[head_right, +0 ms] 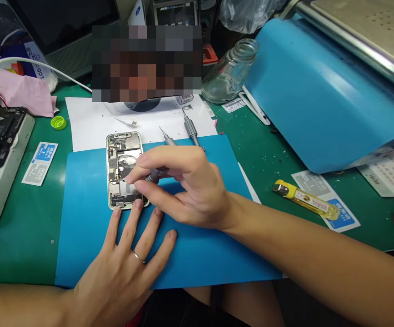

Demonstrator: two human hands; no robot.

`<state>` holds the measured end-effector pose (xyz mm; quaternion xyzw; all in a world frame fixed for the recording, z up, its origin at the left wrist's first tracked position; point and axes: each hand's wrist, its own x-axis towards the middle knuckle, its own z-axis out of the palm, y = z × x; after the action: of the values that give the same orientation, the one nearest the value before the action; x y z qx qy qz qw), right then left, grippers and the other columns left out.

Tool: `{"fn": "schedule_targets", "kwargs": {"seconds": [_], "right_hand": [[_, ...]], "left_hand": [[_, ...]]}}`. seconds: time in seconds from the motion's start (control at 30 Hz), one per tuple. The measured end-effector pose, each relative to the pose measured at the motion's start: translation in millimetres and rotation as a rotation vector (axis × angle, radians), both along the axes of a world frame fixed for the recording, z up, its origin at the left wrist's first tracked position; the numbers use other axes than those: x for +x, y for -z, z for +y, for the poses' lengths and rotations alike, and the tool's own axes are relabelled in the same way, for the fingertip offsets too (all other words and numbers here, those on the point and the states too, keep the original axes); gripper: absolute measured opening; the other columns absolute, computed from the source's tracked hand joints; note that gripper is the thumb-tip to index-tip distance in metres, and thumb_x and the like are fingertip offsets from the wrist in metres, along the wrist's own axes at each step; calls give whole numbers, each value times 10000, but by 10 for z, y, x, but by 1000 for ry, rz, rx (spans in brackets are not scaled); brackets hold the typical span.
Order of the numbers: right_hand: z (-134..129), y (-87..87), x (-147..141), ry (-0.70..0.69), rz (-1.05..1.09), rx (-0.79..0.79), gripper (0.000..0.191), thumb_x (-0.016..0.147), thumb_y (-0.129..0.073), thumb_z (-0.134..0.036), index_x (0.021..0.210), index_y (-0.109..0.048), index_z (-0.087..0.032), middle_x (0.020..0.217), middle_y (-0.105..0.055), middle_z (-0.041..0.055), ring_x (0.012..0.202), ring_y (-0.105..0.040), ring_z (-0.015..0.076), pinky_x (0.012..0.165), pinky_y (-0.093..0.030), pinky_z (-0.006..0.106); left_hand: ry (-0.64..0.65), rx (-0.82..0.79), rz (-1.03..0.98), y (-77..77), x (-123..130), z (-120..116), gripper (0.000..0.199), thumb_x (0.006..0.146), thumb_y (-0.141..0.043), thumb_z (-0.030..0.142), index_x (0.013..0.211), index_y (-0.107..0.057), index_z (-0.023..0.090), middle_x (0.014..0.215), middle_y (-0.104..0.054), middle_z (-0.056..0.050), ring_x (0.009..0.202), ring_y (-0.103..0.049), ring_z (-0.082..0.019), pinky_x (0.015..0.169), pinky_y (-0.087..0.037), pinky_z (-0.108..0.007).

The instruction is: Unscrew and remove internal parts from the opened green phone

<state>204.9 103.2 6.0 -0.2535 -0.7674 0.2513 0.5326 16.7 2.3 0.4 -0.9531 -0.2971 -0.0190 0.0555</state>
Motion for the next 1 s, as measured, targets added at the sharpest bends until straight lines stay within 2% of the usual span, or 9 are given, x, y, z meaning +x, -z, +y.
{"fn": "schedule_targets", "kwargs": {"seconds": [0.1,0.3,0.43,0.6,0.7,0.77,0.9,1.0], "right_hand": [[-4,-4,5,-4,-5,0,425,861,-686,-15,1218,-608,-233,894,-798,30,838,-794,169,581,-639,178],[-4,-13,10,12,-28,4,342,867,-696,-33,1126,-634,-247,892,-797,13,828,-789,155,537,-608,161],[-10,-17,6,3,-14,0,426,861,-696,-23,1209,-630,-260,901,-804,13,821,-790,155,496,-594,159],[-11,-16,2,3,-4,-24,506,855,-692,-3,1270,-634,-286,918,-807,-3,840,-794,169,577,-657,198],[-14,-13,8,-7,-18,3,532,858,-693,-12,1310,-621,-284,923,-807,-5,856,-795,167,575,-654,185],[-17,-17,10,2,-34,1,494,867,-694,-26,1280,-632,-290,924,-805,-10,855,-795,165,555,-646,178],[-18,-44,5,7,-64,0,313,874,-683,-21,1078,-671,-259,906,-792,-8,838,-793,163,568,-660,187],[-13,-45,15,-44,-113,49,319,867,-679,-9,1044,-662,-273,936,-795,-14,836,-792,154,617,-671,195]], "left_hand": [[-4,3,-2,0,2,1,560,1031,-470,367,1553,-454,164,1596,-455,-198,1431,-461,-480,1060,-407,-647],[-5,6,-9,0,5,-8,554,1034,-467,362,1553,-459,169,1595,-458,-196,1435,-460,-481,1065,-418,-646],[-5,3,-2,-11,3,-16,547,1037,-467,372,1548,-467,176,1592,-466,-188,1431,-471,-472,1061,-435,-641],[-2,3,2,-14,3,-15,549,1033,-477,370,1546,-470,176,1592,-465,-194,1433,-468,-478,1067,-427,-651],[-3,-6,4,-6,4,-15,564,1030,-480,380,1553,-458,172,1599,-454,-196,1438,-459,-480,1074,-420,-655],[-2,-4,3,0,6,-15,561,1029,-482,380,1551,-462,174,1596,-459,-195,1438,-460,-478,1073,-420,-656],[2,10,0,1,7,-13,546,1037,-471,373,1547,-468,179,1585,-476,-188,1430,-478,-465,1072,-420,-649],[2,8,0,-6,7,-16,545,1042,-463,379,1547,-469,176,1580,-485,-184,1427,-482,-461,1078,-412,-648]]}}
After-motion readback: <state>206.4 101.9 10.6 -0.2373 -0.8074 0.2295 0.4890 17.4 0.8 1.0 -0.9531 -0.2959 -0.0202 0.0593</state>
